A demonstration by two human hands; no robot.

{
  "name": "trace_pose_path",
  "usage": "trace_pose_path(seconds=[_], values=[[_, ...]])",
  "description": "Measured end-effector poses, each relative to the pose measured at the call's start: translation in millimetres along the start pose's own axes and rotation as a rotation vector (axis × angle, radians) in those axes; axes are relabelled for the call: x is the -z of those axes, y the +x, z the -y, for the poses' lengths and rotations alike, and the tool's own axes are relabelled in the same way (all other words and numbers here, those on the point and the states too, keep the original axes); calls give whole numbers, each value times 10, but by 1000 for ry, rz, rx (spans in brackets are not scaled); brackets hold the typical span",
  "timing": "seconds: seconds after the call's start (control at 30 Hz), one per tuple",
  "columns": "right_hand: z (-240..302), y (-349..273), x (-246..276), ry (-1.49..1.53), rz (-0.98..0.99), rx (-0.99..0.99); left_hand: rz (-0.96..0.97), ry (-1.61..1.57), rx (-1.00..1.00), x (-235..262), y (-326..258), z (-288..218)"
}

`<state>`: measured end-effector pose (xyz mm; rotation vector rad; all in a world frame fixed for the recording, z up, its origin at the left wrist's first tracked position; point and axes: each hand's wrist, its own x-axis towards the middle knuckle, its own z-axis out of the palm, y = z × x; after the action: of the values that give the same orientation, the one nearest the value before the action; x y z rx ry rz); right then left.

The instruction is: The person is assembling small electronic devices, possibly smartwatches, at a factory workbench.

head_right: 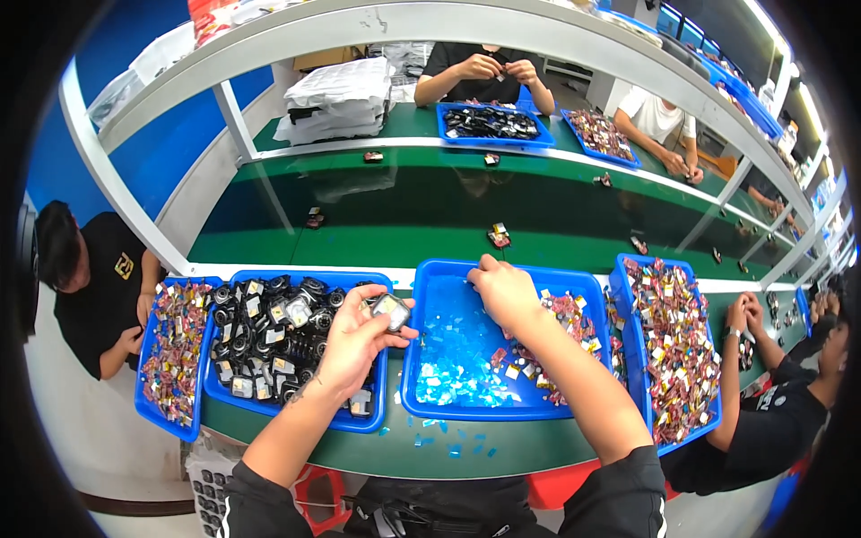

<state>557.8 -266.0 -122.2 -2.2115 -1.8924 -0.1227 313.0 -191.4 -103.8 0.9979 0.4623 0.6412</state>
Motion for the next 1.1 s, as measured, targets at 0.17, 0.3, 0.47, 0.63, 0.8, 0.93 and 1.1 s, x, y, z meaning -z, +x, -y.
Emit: trace_pose_path(seconds=[0.17, 0.3, 0.47, 0.63, 0.8, 0.93, 1.1], values=[[11, -101, 64, -15, -133, 1, 0, 112, -13, 72, -37, 40], [360, -298, 379, 334, -256, -187, 4, 170, -108, 73, -142, 63], [937, -601, 487, 1263, -251, -319, 128, 669, -278, -53, -215, 23], [1059, -676, 441, 1349, -194, -277, 141, 651, -411, -14, -214, 113], [1056, -728, 422, 1446, -182, -304, 168, 625, -441, -39, -284, 55], [1050, -771, 468, 1488, -167, -296, 136, 601, -460, -33, -281, 131], [904, -776, 486, 1501, 84, -357, 102, 705, -509, -58, -310, 127]])
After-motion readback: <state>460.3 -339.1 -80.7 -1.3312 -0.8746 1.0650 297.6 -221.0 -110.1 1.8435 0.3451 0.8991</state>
